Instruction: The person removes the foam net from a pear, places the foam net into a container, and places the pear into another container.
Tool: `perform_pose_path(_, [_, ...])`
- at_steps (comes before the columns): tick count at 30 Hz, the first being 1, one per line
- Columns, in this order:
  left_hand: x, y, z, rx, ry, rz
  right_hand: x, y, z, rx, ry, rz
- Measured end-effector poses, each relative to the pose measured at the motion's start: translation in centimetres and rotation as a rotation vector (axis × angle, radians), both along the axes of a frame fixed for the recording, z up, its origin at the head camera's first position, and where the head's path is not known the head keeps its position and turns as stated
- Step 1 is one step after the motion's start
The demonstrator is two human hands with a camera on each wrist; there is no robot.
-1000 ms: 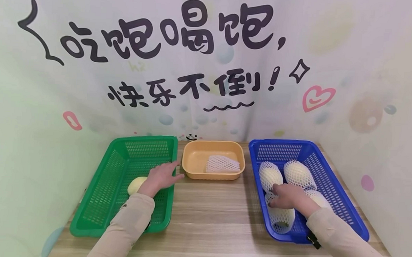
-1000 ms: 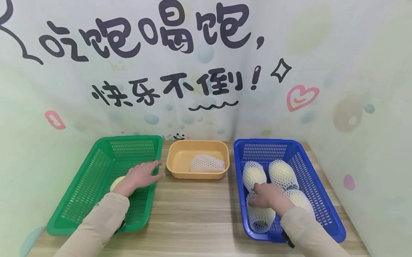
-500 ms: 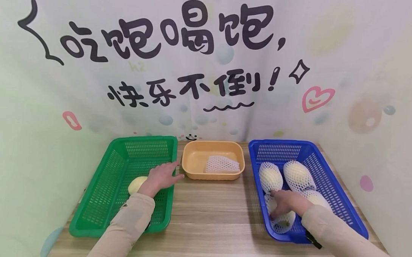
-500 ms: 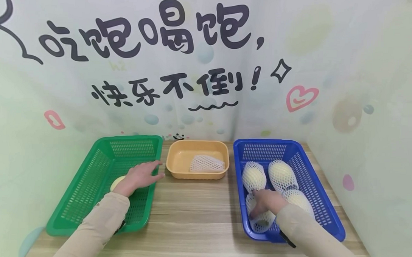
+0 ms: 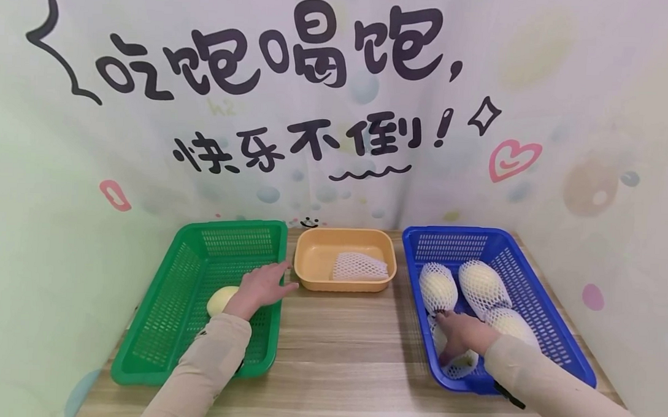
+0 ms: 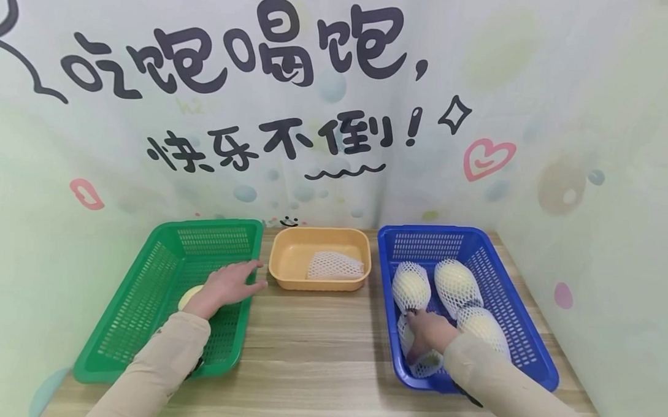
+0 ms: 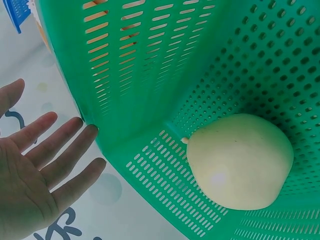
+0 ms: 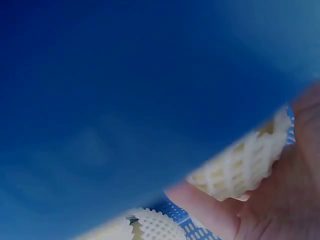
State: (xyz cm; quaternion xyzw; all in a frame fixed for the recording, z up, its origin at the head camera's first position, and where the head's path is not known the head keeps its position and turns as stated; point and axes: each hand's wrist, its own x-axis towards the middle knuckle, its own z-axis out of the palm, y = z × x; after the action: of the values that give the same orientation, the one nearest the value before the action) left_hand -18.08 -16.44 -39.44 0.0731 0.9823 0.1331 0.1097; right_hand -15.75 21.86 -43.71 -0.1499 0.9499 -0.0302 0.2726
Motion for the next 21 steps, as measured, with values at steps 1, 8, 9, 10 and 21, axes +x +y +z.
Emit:
perform_pose_path(1, [0.0,0.0,0.0,-0.002,0.001,0.000,0.0,0.0,-0.1,0.000,0.007,0.005])
perform_pose_path(8, [0.0,0.1,0.1,-0.005,0.001,0.001,0.1,0.0,-0.3,0.014,0.048,0.031])
perform_pose_path(9, [0.0,0.1,0.1,-0.005,0.000,0.001,0.1,0.0,-0.3,0.016,0.048,0.032])
perform_pose_path(10, [0.0,0.1,0.1,-0.004,-0.001,0.001,0.1,0.0,-0.3,0.019,0.046,0.032])
perform_pose_path(21, [0.1,0.1,0.1,-0.012,0.003,0.001,-0.3,0.0,1.5,0.023,0.007,0.053])
